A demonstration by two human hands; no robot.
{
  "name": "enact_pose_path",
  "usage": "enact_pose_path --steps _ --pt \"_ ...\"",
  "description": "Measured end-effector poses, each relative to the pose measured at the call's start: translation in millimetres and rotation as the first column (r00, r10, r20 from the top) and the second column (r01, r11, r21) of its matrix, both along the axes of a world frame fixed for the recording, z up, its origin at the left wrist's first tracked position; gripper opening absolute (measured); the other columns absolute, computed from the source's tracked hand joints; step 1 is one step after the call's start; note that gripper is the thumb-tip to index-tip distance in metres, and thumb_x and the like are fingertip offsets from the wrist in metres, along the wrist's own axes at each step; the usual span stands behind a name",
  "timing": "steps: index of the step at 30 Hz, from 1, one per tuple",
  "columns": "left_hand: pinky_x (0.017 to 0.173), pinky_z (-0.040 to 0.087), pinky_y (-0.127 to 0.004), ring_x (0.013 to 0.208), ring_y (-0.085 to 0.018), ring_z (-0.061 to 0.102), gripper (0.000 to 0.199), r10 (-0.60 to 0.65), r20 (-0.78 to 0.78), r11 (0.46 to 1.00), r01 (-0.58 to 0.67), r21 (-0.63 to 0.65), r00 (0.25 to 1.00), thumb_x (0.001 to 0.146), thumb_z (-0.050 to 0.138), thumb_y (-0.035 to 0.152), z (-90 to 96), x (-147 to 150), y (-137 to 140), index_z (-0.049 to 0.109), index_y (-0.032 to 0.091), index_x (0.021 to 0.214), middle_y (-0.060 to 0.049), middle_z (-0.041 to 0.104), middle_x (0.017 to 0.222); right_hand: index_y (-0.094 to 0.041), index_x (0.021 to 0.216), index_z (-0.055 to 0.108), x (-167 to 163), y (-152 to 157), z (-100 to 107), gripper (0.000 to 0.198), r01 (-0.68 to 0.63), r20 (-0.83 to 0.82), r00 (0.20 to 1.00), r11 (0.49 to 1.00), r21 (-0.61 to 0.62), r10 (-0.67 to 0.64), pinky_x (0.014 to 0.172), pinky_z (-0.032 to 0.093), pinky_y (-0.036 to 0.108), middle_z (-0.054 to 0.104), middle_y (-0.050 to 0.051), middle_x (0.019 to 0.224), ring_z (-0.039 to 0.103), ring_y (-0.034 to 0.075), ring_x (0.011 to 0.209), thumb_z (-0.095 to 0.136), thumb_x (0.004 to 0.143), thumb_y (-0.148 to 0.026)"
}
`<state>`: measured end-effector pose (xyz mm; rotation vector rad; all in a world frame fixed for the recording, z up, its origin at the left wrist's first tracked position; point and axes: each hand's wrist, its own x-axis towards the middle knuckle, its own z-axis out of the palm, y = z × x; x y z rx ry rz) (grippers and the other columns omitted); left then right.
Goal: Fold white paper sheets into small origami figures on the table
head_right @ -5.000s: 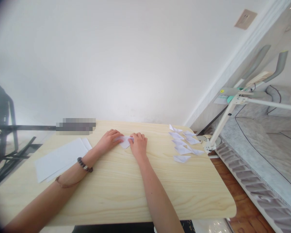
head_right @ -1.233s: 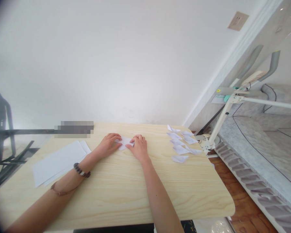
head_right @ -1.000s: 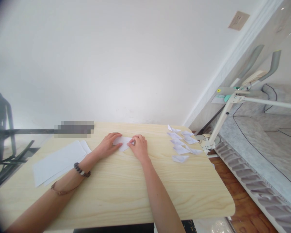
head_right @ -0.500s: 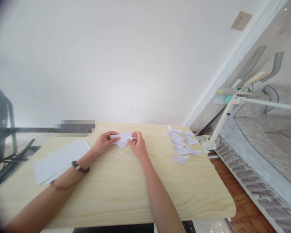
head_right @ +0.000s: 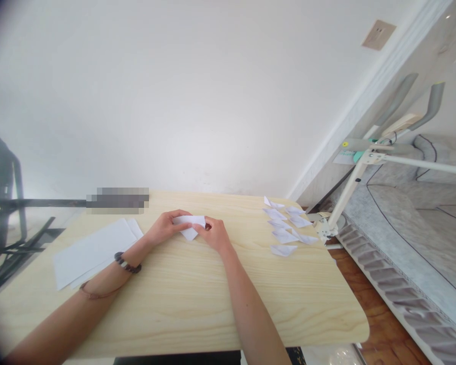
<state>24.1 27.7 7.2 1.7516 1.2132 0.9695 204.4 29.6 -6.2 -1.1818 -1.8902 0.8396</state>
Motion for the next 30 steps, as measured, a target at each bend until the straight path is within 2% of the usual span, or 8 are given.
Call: enact_pose_path --steps 9,15,21,26,30 --pt "0.062 0.042 -0.023 0.071 -0.016 0.055 0.038 -0.048 -0.014 0.998 0.048 -0.041 0.999 0.065 0.056 0.042 3.2 1.3 -2.1 0.059 0.012 0.088 -0.004 0.062 0.081 -0.014 0.061 0.054 -0.4 0.6 1.2 0.025 -0.038 0.145 0.989 0.997 0.067 0.028 0.048 0.027 0.018 0.046 -0.003 0.052 0.038 0.007 0.049 0.045 0.073 -0.034" --pt "0.061 0.042 -0.023 0.069 -0.015 0.055 0.036 -0.072 0.002 0.994 0.072 -0.079 0.997 0.065 0.056 0.041 4.2 -0.9 -1.1 0.060 0.012 0.088 -0.004 0.062 0.079 -0.014 0.063 0.054 -1.0 0.0 1.7 0.024 -0.039 0.173 0.985 0.996 0.082 0.024 0.048 0.027 0.019 0.049 -0.002 0.054 0.039 0.007 0.049 0.044 0.073 -0.033" --pt "0.065 0.043 -0.025 0.073 -0.017 0.055 0.040 -0.069 0.062 0.990 0.077 -0.119 0.996 0.065 0.056 0.041 2.2 -3.3 1.3 0.060 0.011 0.091 -0.006 0.062 0.085 -0.014 0.062 0.053 -0.2 1.0 -0.2 0.028 0.020 0.097 0.995 0.998 0.052 -0.025 0.045 0.026 0.019 0.047 -0.002 0.053 0.036 0.007 0.048 0.043 0.074 -0.038" --pt "0.057 0.042 -0.024 0.065 -0.015 0.055 0.044 -0.009 0.110 0.990 0.024 -0.139 0.994 0.065 0.057 0.041 1.0 -2.3 2.8 0.056 0.013 0.100 -0.005 0.062 0.079 -0.013 0.069 0.057 0.5 3.0 -4.3 0.033 0.071 0.004 0.998 0.998 0.003 -0.071 0.045 0.028 0.019 0.051 -0.001 0.057 0.038 0.008 0.049 0.043 0.073 -0.043" --pt "0.065 0.043 -0.027 0.074 -0.017 0.057 0.045 0.015 0.197 0.989 0.014 -0.146 0.980 0.063 0.060 0.039 0.6 -0.6 3.5 0.055 0.012 0.099 -0.007 0.062 0.084 -0.013 0.076 0.059 0.5 4.0 -6.2 0.035 0.104 -0.034 0.994 0.994 -0.031 -0.105 0.045 0.029 0.019 0.053 0.000 0.060 0.040 0.009 0.050 0.043 0.073 -0.044"
